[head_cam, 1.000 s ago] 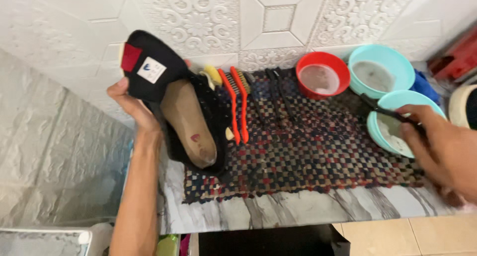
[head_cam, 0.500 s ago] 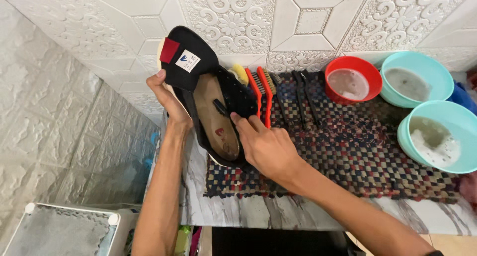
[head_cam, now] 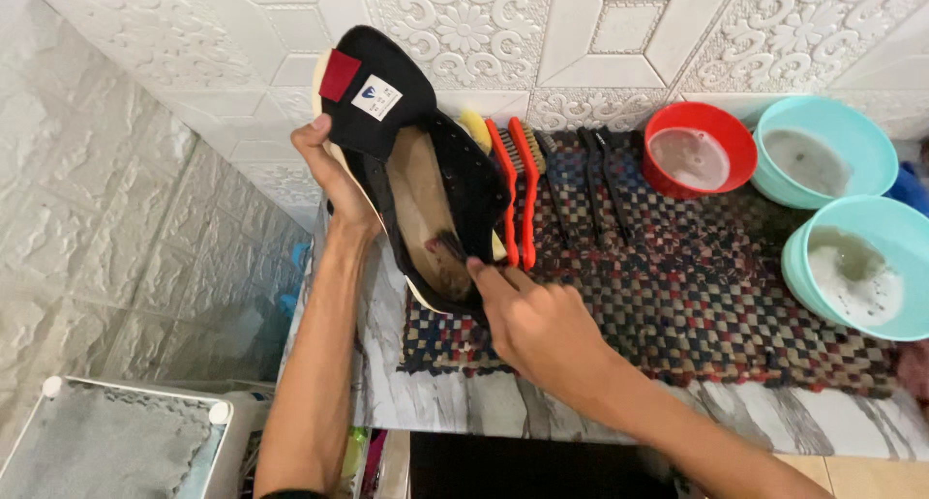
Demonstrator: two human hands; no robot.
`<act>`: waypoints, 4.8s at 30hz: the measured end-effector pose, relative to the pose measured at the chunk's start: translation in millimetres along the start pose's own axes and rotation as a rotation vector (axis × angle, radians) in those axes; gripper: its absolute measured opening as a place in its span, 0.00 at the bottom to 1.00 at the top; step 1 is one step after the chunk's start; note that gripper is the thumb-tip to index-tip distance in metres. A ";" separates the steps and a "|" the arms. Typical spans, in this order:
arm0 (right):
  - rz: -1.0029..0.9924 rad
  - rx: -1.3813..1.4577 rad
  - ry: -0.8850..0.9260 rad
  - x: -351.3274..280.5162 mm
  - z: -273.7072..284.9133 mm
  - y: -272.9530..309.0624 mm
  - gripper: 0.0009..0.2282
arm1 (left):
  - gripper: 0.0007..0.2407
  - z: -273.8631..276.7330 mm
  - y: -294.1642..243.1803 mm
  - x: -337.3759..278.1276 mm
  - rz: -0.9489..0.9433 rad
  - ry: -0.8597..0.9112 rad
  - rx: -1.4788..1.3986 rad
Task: The person cleans the inside of a black slip-on shoe using a small brush dipped in soapy water from a bowl. After scrubbing the interior, the person uses a pink cloth to wipe the inside of the shoe.
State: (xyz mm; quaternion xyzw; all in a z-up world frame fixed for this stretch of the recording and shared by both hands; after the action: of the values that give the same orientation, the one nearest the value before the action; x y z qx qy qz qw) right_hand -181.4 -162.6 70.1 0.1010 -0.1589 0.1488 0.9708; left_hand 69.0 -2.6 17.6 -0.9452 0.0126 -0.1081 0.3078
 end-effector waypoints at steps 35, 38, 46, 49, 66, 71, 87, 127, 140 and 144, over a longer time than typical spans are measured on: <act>0.052 0.076 0.219 5.0 0.1 -10.6 0.10 | 0.26 -24.9 -2.0 -14.3 0.005 0.032 -0.065; 0.071 -0.007 0.182 16.6 -0.2 -6.6 0.12 | 0.25 -28.9 -10.2 -18.7 -0.030 0.025 -0.082; 0.098 0.001 0.036 49.7 0.0 -2.0 0.13 | 0.28 1.4 -6.0 -5.7 -0.020 -0.007 -0.021; 0.059 0.011 0.188 29.0 -4.1 -0.8 0.12 | 0.25 -1.0 -5.6 0.5 -0.047 0.008 -0.028; 0.011 0.030 0.320 38.0 -7.1 -4.6 0.11 | 0.26 -39.4 -9.3 -21.7 0.013 0.023 -0.051; 0.027 0.092 0.338 25.9 1.5 -10.0 0.13 | 0.27 -25.2 -8.3 -17.5 0.011 0.016 0.002; 0.049 0.283 0.413 20.9 28.4 -15.8 0.11 | 0.27 -26.4 -9.1 -8.4 -0.010 0.062 -0.010; -0.849 -0.443 0.279 -209.7 170.0 -296.8 0.12 | 0.23 -73.4 -24.4 -27.3 -0.045 0.118 0.066; -0.423 -0.069 0.421 -92.6 105.3 -132.3 0.19 | 0.17 -12.4 -11.1 -11.6 -0.099 -0.051 0.029; 0.227 -0.119 0.197 -29.8 52.5 -16.6 0.25 | 0.22 -21.1 -13.8 -15.6 -0.116 -0.047 0.032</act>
State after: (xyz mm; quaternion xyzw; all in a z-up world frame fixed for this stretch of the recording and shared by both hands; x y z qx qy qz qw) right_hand -217.7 -198.6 106.3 0.0096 -0.0821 0.2573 0.9628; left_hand 48.7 -2.3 39.2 -0.9416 -0.0511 -0.1039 0.3162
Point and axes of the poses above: each hand's wrist, its own x-axis towards the middle knuckle, its own z-axis out of the back of the hand, y = z × x, the point moved 7 cm from there along x, towards the middle knuckle, and after that the axes turned 8 degrees about y, right-handed, at the moved point
